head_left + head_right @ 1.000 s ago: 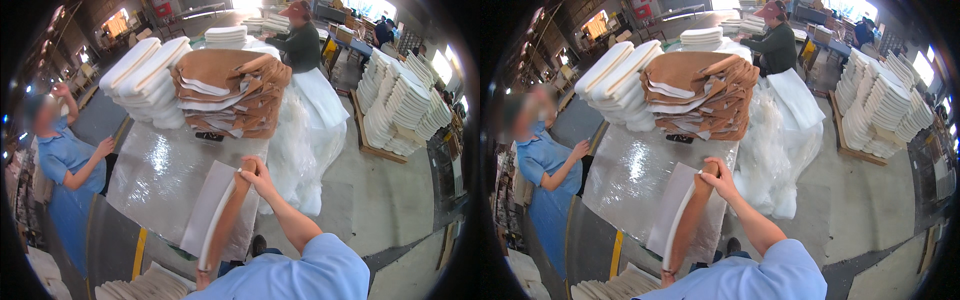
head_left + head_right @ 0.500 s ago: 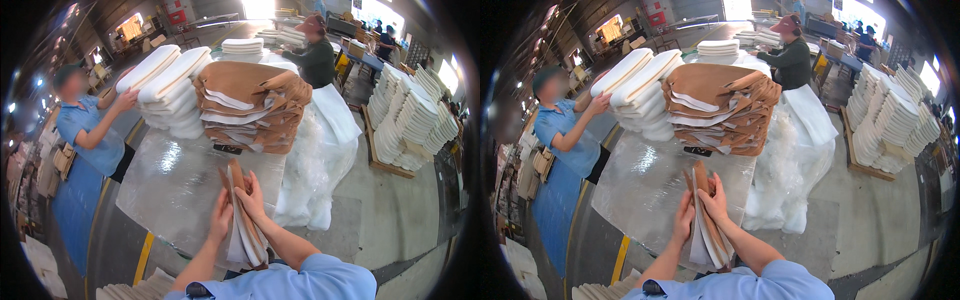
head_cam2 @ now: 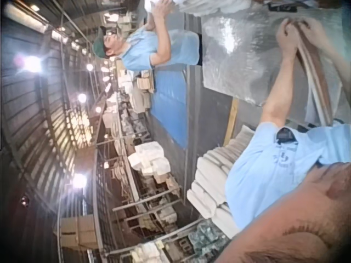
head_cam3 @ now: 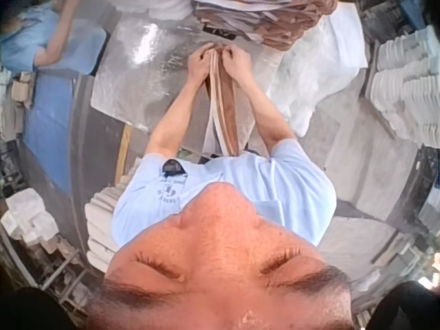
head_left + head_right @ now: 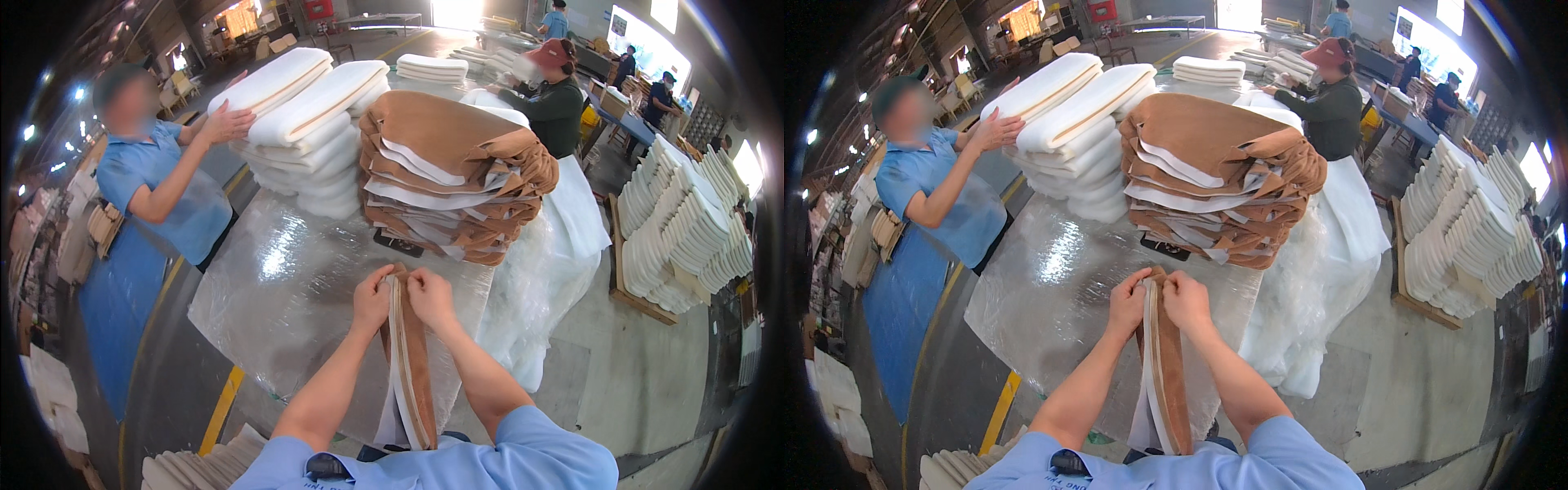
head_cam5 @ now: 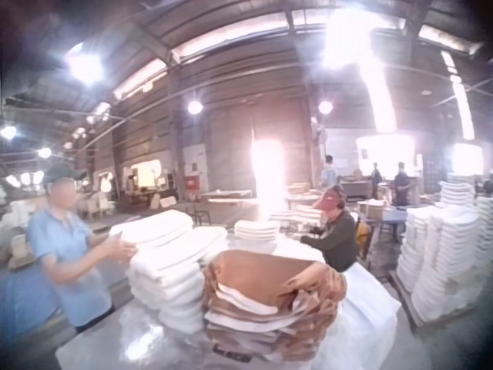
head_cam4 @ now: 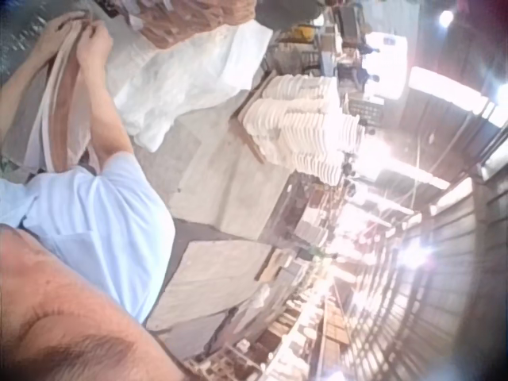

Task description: The person inserts white foam inserts into brown fabric covers, aligns edges, and stacks the finished cushions. They repeat this process for multiple units at a work table in a factory setting.

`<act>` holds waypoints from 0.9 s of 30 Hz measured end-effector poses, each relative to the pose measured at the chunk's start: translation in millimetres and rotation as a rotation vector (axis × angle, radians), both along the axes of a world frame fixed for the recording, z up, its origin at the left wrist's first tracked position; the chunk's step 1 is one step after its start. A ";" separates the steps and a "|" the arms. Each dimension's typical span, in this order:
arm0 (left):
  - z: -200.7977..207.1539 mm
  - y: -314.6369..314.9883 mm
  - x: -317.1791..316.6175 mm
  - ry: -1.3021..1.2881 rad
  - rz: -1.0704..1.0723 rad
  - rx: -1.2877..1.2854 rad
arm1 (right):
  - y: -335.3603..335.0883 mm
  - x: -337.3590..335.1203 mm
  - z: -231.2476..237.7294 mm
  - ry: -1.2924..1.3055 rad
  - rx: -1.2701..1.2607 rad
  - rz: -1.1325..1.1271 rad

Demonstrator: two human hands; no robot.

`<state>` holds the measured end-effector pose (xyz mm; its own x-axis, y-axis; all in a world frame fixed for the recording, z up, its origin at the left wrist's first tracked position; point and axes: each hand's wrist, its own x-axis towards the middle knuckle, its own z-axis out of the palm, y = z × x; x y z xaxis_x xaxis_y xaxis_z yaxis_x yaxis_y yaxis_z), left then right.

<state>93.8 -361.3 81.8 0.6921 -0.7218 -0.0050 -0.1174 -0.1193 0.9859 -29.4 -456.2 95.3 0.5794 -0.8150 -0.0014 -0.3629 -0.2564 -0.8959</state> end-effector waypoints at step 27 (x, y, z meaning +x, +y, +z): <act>-15.3 -15.9 3.4 -0.307 0.186 -0.196 | -24.1 17.0 14.7 0.183 -0.382 0.539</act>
